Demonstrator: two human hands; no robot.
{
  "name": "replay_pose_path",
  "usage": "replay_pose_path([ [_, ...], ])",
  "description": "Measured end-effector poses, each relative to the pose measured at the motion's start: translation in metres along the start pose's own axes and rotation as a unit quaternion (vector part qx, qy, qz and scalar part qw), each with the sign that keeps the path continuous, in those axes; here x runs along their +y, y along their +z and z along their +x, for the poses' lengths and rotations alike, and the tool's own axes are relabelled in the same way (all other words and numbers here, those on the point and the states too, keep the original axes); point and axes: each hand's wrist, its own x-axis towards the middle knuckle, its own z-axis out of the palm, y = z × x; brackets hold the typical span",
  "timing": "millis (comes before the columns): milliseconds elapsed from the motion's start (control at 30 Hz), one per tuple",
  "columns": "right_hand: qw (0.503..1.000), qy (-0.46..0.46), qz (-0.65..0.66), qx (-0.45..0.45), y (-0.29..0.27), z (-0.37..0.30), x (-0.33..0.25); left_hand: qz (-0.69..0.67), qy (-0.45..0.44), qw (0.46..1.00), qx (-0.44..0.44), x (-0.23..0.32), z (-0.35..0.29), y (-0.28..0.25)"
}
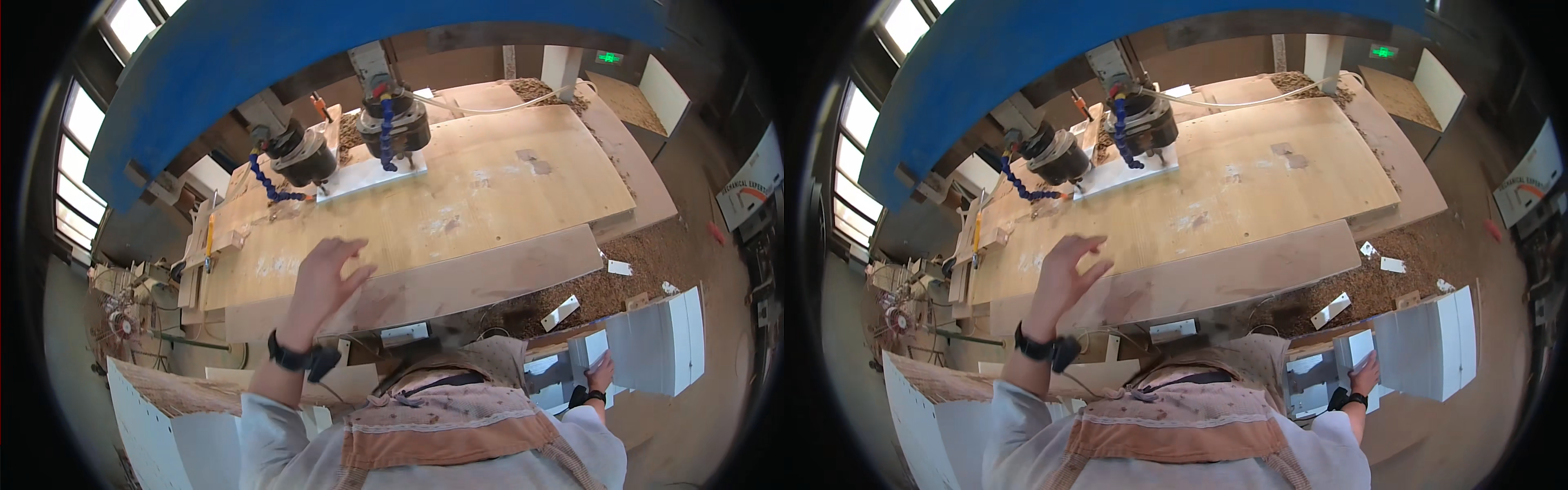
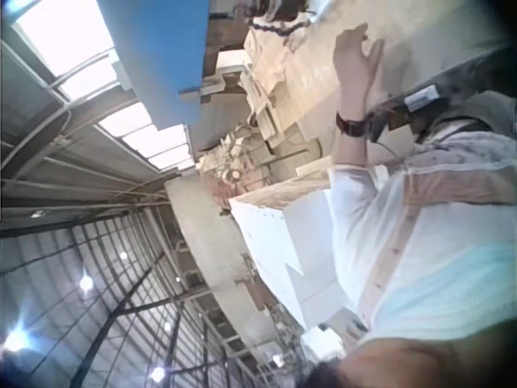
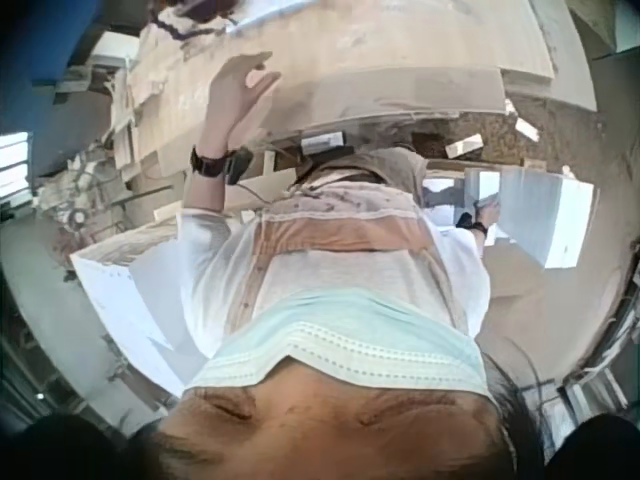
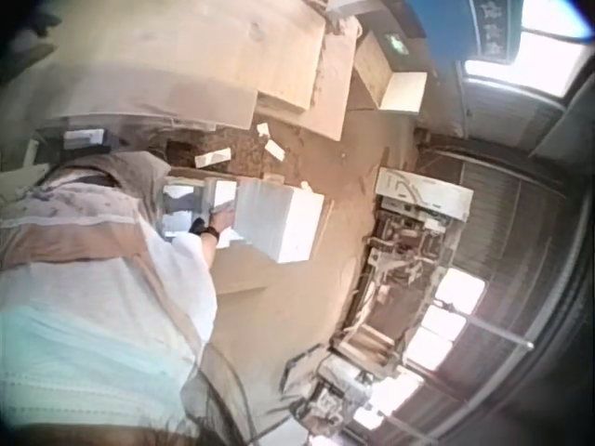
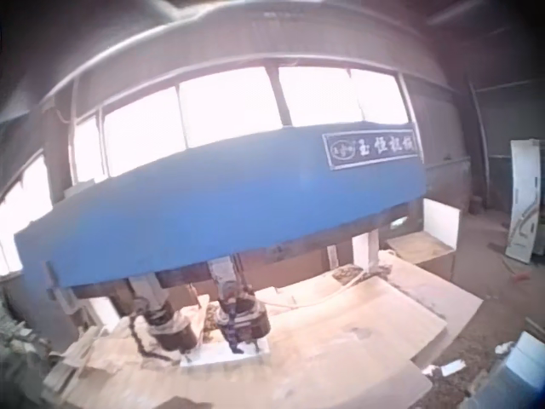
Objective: Feeding white boards into a dual-head drilling or milling machine and stacking the processed pieces.
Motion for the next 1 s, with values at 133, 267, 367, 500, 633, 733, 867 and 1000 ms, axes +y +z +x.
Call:
replay_pose_path([
  [133,0.983,-0.039,0.119,0.131,-0.038,-0.015,-0.02,0.077,0.006,0.995,-0.061,-0.063,0.07,0.058],
  [267,0.937,-0.091,0.237,0.242,-0.135,-0.032,-0.075,0.113,-0.024,0.985,-0.128,-0.121,0.145,0.112],
  [367,0.868,-0.171,0.34,0.319,-0.216,-0.029,-0.145,0.166,-0.058,0.978,-0.116,-0.179,0.16,0.147],
  [500,0.807,-0.362,0.374,0.279,-0.309,-0.049,-0.253,0.143,-0.093,0.977,-0.131,-0.163,0.148,0.146],
  [633,0.719,-0.587,0.341,0.149,-0.331,-0.081,-0.394,0.108,-0.02,0.989,-0.095,-0.113,0.057,0.15],
  [733,0.674,-0.685,0.275,-0.026,-0.299,-0.109,-0.507,0.064,0.001,0.995,-0.078,-0.069,-0.035,0.136],
  [867,0.645,-0.753,0.103,-0.078,-0.229,-0.125,-0.634,0.001,-0.026,0.994,-0.104,-0.024,-0.109,0.078],
  [1000,0.633,-0.774,-0.015,0.015,-0.193,-0.118,-0.732,-0.09,-0.185,0.974,-0.093,-0.017,-0.182,0.039],
])
